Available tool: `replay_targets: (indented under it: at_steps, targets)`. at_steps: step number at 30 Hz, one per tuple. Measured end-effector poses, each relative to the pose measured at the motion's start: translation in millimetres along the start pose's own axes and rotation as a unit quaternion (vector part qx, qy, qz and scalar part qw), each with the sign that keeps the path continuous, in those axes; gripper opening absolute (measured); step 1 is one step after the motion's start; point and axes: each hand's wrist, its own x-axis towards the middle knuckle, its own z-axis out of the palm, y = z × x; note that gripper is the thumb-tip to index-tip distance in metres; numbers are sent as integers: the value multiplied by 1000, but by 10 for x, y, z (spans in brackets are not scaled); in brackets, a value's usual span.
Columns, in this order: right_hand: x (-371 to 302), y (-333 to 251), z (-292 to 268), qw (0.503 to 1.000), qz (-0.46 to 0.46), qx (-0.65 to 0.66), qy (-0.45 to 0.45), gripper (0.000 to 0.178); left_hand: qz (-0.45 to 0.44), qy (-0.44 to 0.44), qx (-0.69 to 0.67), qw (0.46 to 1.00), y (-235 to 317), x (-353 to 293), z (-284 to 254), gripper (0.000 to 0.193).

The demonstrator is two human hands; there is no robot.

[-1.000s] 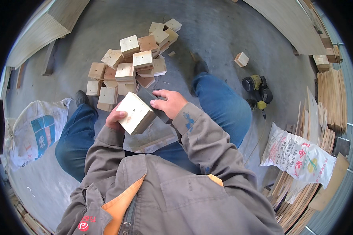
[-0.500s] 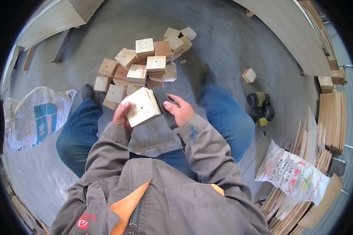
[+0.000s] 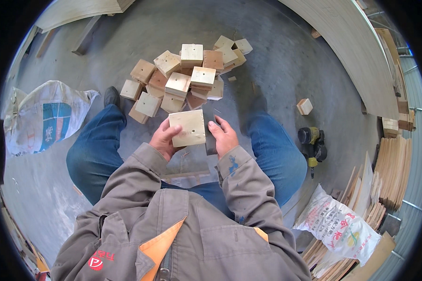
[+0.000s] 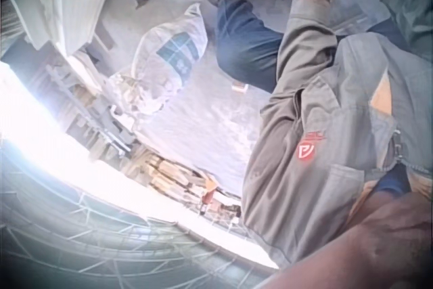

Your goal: The person sits on the floor and sands small wooden blocks using a sanding block. They pick up blocks from a pile, sand the edges and faces, and place them back down.

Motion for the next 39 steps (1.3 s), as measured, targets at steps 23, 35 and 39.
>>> replay_targets:
  at_steps: [23,35,39]
  targets:
    - [-554,-88,233,734,-374,-563,69,64,42,88,61,993,-73,112,-47,55]
    - [237,-308,387,746,-304,-586,93,63,25,88,84,992,-121,63,-27,66]
    - [-75,-130,326,707,-369,-600,67,64,35,110,79,990,-110,152,-190,62]
